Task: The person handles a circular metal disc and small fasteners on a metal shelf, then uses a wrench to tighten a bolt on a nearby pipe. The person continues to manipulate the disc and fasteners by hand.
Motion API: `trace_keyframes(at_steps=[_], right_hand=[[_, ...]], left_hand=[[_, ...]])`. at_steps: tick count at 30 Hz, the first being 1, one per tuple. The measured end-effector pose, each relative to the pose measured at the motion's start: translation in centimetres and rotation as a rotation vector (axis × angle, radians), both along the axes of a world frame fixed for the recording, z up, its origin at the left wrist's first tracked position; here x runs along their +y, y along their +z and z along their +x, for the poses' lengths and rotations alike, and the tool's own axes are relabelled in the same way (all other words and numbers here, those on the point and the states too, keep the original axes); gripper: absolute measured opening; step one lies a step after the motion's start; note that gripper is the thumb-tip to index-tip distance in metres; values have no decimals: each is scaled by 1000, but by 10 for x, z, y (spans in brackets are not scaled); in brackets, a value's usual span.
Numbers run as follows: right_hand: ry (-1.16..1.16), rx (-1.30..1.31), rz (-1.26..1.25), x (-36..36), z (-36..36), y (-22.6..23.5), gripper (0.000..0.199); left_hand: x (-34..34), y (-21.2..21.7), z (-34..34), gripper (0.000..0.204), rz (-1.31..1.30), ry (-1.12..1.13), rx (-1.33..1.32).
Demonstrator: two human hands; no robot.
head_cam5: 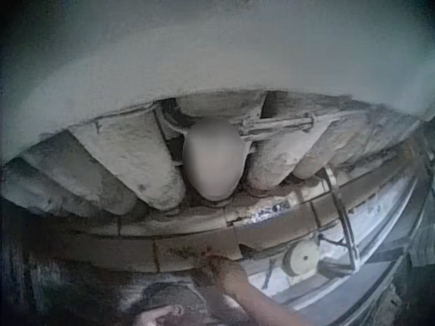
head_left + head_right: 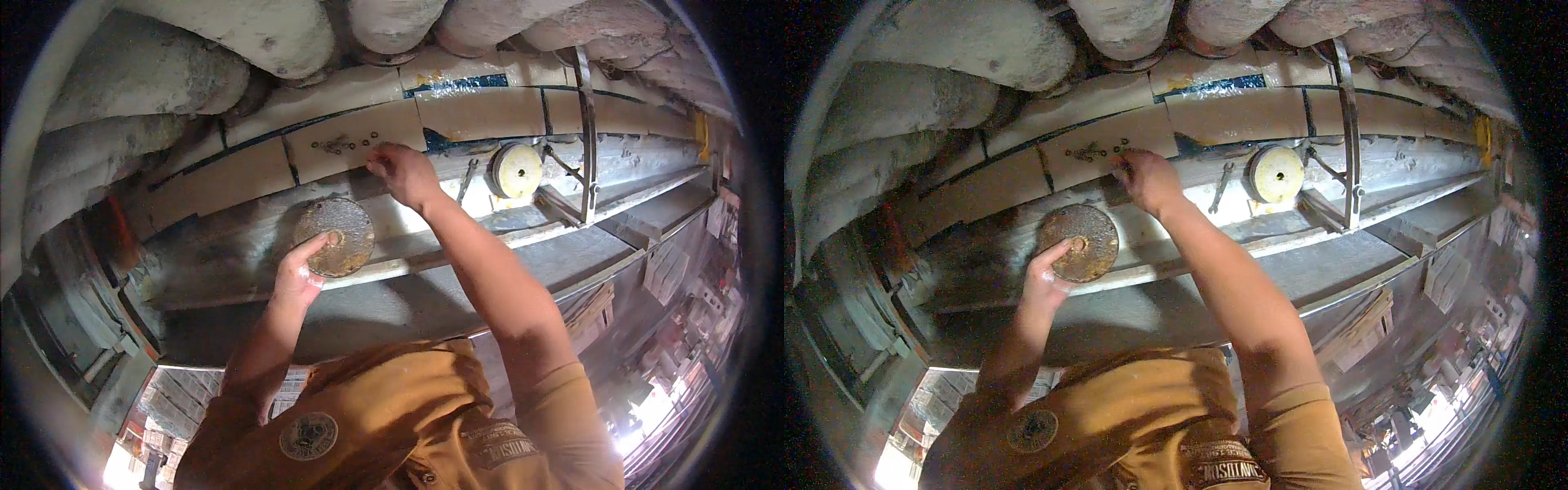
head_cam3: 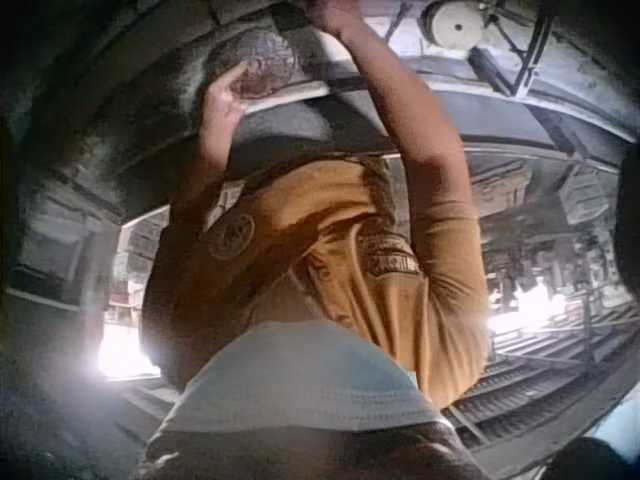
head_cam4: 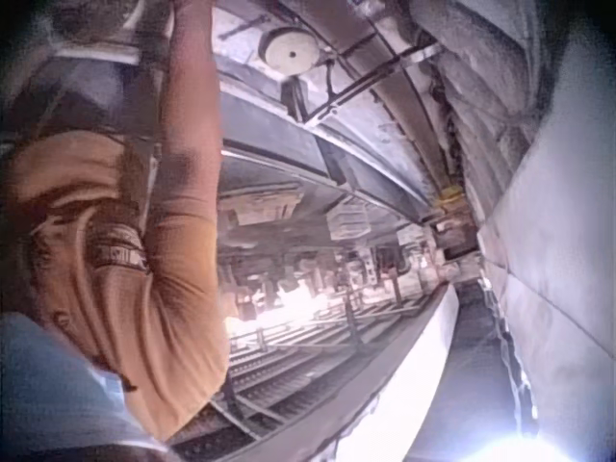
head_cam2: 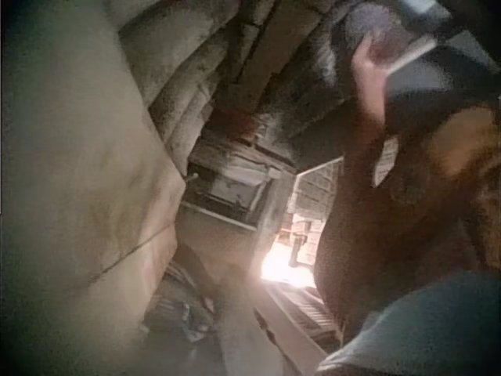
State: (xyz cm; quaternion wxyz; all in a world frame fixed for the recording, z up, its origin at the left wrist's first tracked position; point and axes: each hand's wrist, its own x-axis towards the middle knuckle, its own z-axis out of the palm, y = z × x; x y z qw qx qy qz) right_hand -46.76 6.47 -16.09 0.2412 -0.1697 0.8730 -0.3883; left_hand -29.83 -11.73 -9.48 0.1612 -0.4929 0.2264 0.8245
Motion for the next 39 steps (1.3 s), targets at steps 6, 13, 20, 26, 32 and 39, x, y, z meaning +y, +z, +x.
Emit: trace_keyframes(at_steps=[6,13,20,26,32,39], right_hand=[[184,272,177,-45,-22,-36,21],[278,212,350,-73,-20,-61,22],[287,237,169,-43,-30,-27,21],[65,-15,-56,37,-2,79,24],[-333,-392,-182,89,72,145,19],[-343,-113,-153,99,95,161,17]], left_hand=[[-20,6,3,29,-44,57,-53],[-27,3,6,29,-39,90,-50],[-18,8,0,25,-87,67,-65],[9,31,-15,26,-55,-31,54],[56,57,-23,30,-86,-241,292],[95,74,-27,30,-92,-450,328]])
